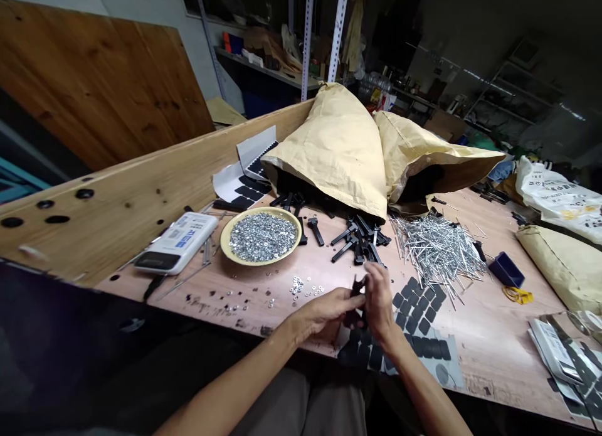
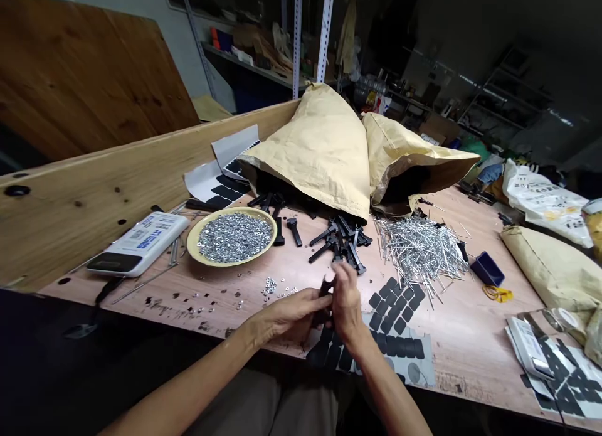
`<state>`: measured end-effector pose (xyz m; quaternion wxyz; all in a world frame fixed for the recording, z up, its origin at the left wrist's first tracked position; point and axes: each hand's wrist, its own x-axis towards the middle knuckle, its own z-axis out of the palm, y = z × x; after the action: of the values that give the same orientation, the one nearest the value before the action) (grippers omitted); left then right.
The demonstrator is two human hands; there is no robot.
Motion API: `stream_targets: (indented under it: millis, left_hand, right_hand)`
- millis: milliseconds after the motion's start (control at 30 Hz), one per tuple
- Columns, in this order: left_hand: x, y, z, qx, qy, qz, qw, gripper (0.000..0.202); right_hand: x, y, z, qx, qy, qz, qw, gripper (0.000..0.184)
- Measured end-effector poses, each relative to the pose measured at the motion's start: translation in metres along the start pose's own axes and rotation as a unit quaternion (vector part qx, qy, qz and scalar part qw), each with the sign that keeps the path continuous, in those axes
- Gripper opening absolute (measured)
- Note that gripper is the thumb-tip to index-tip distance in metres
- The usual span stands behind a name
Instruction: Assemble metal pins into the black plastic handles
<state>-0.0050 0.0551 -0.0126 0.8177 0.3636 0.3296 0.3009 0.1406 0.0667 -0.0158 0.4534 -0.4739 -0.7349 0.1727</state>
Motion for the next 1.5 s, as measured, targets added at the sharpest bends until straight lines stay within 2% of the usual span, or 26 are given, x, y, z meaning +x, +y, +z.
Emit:
stream_targets:
  millis: [67,133,233,333,433,600,767,867,933,1033,1100,1133,1233,1300,1400,1500]
  left_hand:
    - [-0.001,-0.004,0.003,0.003,-0.014,0.009,1.0,0.051]
    - [-0.001,-0.007,0.005,-0.024,0.012,0.014,1.0,0.05]
    - [0.001,-0.01,0.005,-0.115,0.035,0.002,0.993,0.051]
    - [0.002,-0.009,0.003,-0.171,0.053,0.017,0.984,0.051]
    - [0.003,-0.007,0.0,-0.182,0.084,0.036,0.979,0.045]
    - [0.001,-0.002,-0.001,-0.216,0.094,0.02,0.972,0.032]
    - [0.005,0.0,0.008,-0.216,0.132,-0.026,0.967,0.017]
    - [0.006,0.001,0.013,-0.223,0.146,-0.041,0.963,0.011]
    - [0.005,0.002,0.014,-0.235,0.14,-0.052,0.961,0.011]
    - [0.007,0.001,0.014,-0.263,0.114,-0.049,0.957,0.016]
    - [0.009,-0.002,0.014,-0.278,0.095,-0.038,0.955,0.019]
    - [0.01,-0.004,0.015,-0.282,0.089,-0.031,0.955,0.019]
    - [0.013,-0.012,0.017,-0.286,0.068,-0.031,0.955,0.019]
    - [0.015,-0.015,0.017,-0.291,0.062,-0.059,0.953,0.018]
    - [0.017,-0.013,0.014,-0.31,0.098,-0.1,0.94,0.014]
    - [0.021,-0.006,0.008,-0.31,0.141,-0.053,0.939,0.014]
  right_hand:
    - [0.0,0.0,0.007,0.039,-0.04,0.019,0.998,0.025]
    - [0.009,0.003,0.01,0.054,-0.032,0.068,0.996,0.028]
    - [0.037,0.016,0.003,-0.055,-0.018,0.122,0.991,0.029]
    - [0.066,0.034,-0.003,-0.243,-0.097,0.168,0.95,0.012]
    - [0.083,0.044,0.002,-0.351,-0.184,0.204,0.895,0.026]
    - [0.088,0.04,0.007,-0.399,-0.199,0.235,0.864,0.044]
    - [0.082,0.037,0.0,-0.414,-0.193,0.279,0.845,0.021]
    - [0.077,0.034,-0.008,-0.411,-0.183,0.287,0.845,0.015]
    - [0.069,0.029,-0.015,-0.392,-0.162,0.259,0.868,0.016]
    - [0.041,0.022,-0.024,-0.301,-0.053,0.11,0.946,0.017]
    - [0.016,0.02,-0.026,-0.234,0.013,0.001,0.972,0.018]
    - [0.003,0.02,-0.026,-0.215,0.02,-0.033,0.976,0.02]
    - [-0.029,0.023,-0.023,-0.18,-0.024,-0.092,0.979,0.031]
    - [-0.041,0.024,-0.019,-0.16,-0.051,-0.113,0.979,0.036]
    - [-0.047,0.017,-0.017,-0.146,-0.056,-0.138,0.978,0.045]
    - [-0.036,0.01,-0.024,-0.112,-0.104,-0.111,0.982,0.057]
